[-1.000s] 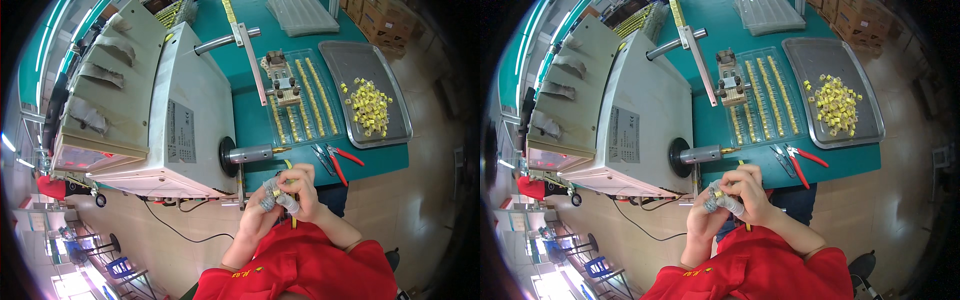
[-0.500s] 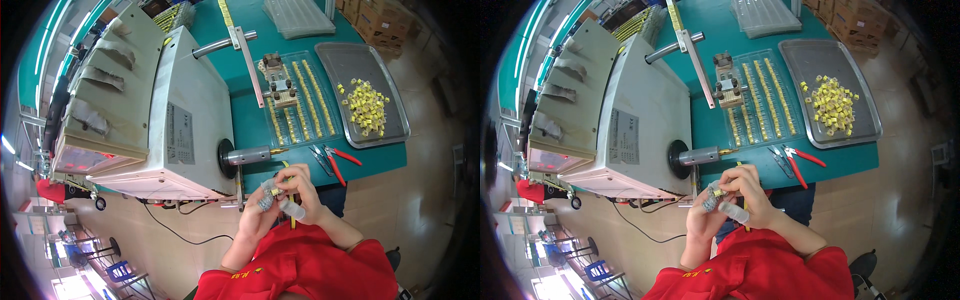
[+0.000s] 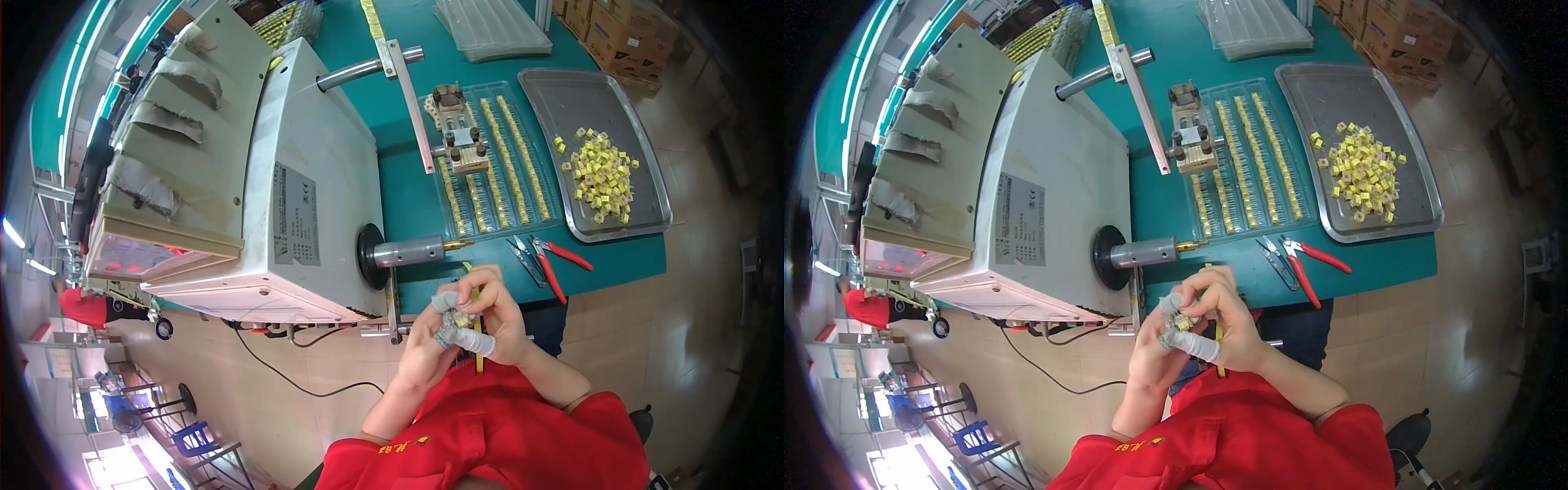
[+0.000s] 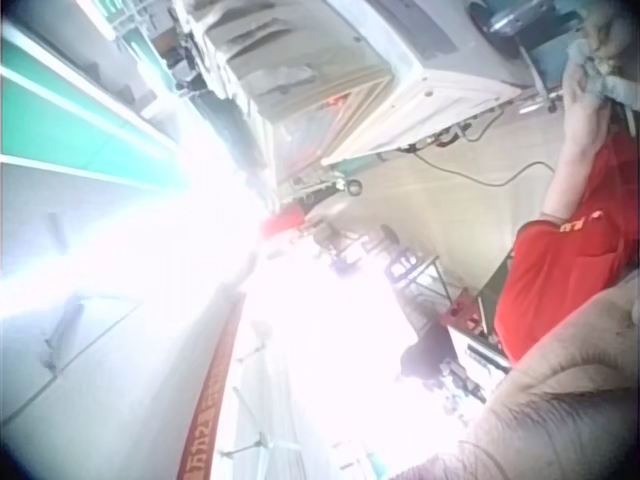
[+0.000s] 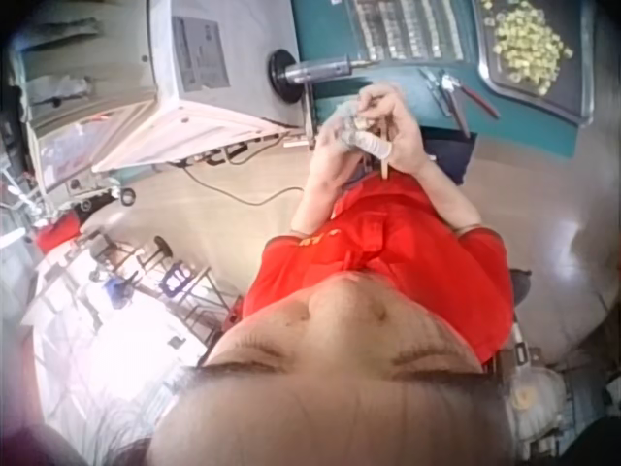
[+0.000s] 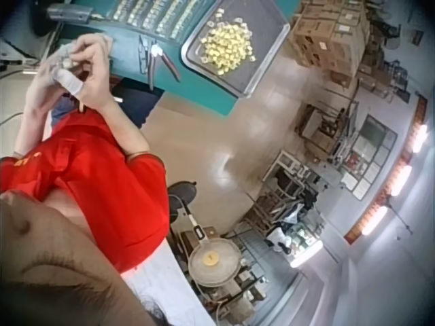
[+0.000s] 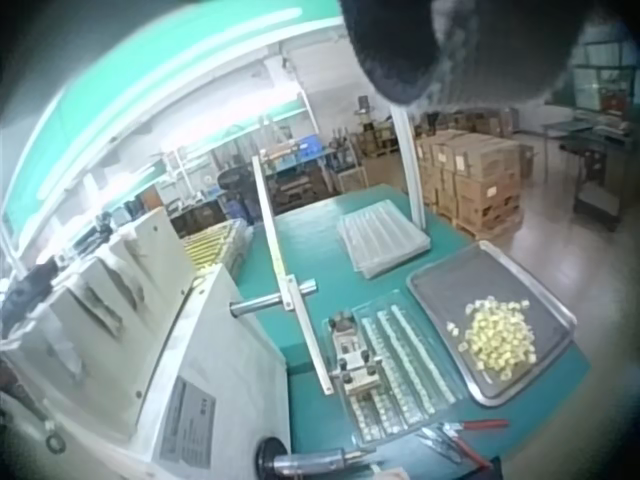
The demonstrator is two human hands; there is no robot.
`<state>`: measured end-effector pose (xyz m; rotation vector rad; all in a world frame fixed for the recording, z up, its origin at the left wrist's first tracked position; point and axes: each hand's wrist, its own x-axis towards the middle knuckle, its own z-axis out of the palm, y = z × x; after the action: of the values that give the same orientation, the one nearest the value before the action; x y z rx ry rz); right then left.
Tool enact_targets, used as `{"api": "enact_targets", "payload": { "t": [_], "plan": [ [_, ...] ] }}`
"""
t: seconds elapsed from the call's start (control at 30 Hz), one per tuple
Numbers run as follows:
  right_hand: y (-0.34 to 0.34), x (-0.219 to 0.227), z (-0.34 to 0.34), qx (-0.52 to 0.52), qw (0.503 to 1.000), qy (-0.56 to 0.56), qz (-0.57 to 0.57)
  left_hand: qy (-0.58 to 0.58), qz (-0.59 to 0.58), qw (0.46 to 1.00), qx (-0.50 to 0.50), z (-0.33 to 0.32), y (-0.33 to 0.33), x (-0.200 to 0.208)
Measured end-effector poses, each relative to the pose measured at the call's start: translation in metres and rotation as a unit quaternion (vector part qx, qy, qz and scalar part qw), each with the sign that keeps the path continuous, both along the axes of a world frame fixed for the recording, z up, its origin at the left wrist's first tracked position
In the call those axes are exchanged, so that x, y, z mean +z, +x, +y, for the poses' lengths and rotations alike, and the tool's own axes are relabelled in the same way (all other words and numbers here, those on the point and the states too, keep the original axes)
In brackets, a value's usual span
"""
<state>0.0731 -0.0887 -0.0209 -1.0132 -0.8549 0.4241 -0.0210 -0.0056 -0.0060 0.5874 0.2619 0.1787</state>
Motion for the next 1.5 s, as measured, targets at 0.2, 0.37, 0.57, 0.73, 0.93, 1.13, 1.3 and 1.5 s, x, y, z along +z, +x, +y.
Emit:
{"api": "enact_targets", "payload": {
  "t": [0.2, 0.37, 0.57, 0.73, 0.93, 1.13, 1.3, 1.5],
  "plan": [
    [-0.005, -0.002, 0.002, -0.053, 0.99, -0.052, -0.119, 0.17, 0.04, 0.978, 0.114, -0.004, -0.001, -0.001],
    [-0.012, -0.008, 0.002, -0.071, 0.99, -0.052, -0.114, -0.017, 0.045, 0.996, 0.071, -0.002, 0.001, 0.006],
    [-0.015, -0.013, 0.004, -0.038, 0.997, -0.027, -0.056, 0.027, 0.039, 0.995, 0.083, -0.005, 0.002, 0.005],
    [-0.017, -0.013, 0.006, 0.01, 0.999, 0.02, 0.032, 0.097, 0.07, 0.986, 0.118, -0.007, 0.001, 0.005],
    [-0.016, -0.009, 0.007, 0.013, 0.999, 0.033, 0.041, 0.246, 0.09, 0.95, 0.169, -0.01, 0.005, 0.0],
    [0.0, 0.007, -0.004, -0.055, 0.987, -0.099, -0.111, 0.113, 0.042, 0.989, 0.089, 0.0, 0.004, 0.003],
    [0.028, 0.027, -0.015, -0.062, 0.907, -0.146, -0.391, 0.09, 0.053, 0.993, 0.05, 0.004, 0.006, 0.003],
    [0.047, 0.028, -0.014, -0.054, 0.913, -0.172, -0.367, 0.014, 0.026, 0.999, 0.017, 0.007, 0.005, -0.012]
  ]
}}
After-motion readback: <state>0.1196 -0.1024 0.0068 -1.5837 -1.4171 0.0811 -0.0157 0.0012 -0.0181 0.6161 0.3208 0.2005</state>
